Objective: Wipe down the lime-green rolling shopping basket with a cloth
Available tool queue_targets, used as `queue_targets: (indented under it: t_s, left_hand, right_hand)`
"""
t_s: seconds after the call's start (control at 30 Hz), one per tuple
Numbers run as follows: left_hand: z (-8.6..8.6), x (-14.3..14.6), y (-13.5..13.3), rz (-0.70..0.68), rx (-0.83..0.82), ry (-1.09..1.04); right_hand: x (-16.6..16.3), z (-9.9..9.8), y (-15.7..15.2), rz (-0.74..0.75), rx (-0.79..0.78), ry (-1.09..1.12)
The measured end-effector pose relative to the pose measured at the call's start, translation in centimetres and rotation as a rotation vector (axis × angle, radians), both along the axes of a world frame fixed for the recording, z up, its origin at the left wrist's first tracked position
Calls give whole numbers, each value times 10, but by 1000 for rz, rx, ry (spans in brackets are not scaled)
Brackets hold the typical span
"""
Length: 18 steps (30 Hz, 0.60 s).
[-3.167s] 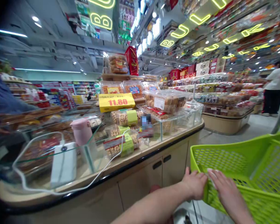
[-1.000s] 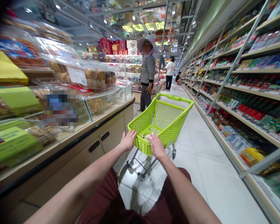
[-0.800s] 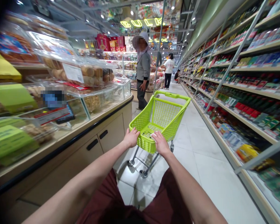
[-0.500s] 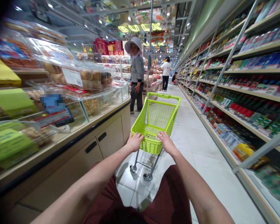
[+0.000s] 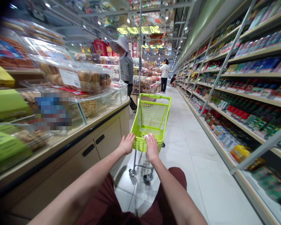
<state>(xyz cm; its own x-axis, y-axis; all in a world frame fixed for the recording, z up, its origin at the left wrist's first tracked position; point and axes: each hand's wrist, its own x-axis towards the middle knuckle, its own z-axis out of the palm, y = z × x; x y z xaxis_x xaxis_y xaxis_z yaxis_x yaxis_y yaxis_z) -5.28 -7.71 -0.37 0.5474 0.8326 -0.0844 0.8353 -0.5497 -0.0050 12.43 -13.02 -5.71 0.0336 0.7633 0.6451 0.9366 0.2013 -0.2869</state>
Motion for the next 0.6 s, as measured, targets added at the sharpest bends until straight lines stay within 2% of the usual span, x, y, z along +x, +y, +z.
queue_targets:
  t_s: [0.1, 0.2, 0.27, 0.37, 0.5, 0.6]
  left_hand:
    - [3, -5, 2, 8, -12, -14]
    - [4, -8, 4, 13, -24, -31]
    - [3, -8, 4, 19, -37, -42]
    - [0, -10, 5, 12, -44, -73]
    - [-6, -21, 7, -6, 6, -168]
    - [-11, -31, 11, 25, 25, -183]
  right_hand:
    - [14, 5, -4, -25, -10, -68]
    - [35, 8, -12, -133, -34, -75]
    - [33, 8, -12, -199, -77, -64]
    - [-7, 8, 1, -182, -122, -40]
    - [-72, 9, 28, -35, -107, -21]
    - [-74, 9, 31, 53, -110, -96]
